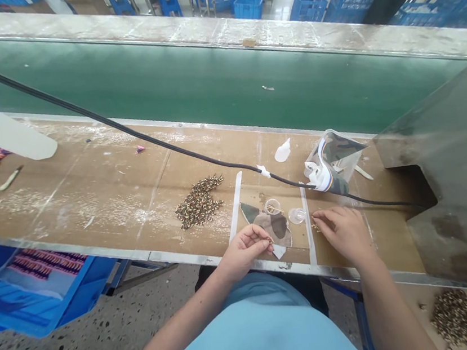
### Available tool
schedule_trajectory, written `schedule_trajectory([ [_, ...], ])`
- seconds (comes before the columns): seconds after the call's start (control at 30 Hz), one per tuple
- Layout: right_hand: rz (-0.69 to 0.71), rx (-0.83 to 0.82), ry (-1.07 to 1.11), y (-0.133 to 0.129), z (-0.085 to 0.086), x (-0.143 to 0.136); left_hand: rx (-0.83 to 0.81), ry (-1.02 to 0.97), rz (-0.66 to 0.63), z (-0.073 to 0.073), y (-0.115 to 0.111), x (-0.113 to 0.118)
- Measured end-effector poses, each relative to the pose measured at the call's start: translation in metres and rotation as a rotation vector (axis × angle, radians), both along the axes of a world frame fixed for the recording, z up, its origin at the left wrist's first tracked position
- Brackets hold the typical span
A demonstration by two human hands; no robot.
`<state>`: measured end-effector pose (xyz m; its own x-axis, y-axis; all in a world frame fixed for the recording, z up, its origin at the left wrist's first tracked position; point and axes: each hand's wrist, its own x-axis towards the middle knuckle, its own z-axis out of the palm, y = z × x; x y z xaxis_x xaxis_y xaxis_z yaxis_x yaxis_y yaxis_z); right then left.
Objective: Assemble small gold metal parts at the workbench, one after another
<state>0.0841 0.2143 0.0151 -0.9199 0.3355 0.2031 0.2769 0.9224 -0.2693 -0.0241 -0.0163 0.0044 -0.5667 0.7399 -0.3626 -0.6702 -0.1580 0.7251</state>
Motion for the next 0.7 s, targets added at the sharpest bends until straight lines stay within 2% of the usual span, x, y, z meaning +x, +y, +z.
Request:
schedule_trajectory([
  [0.17,-0.055,-0.049,-0.014,0.006,0.0008,0.0045,-0.011,0.003,-0.002,0.0011,-0.0001,0.0005],
  [0.4,-0.055,-0.045,-0.008,0.0026,-0.0016,0.003,-0.009,0.004,0.0,0.0001,0.0,0.0001],
  [0.7,-0.129,-0.026,-0.019,-0.0017,-0.0033,-0.002,-0.006,-0.004,-0.002,0.0013,-0.0004,0.0],
])
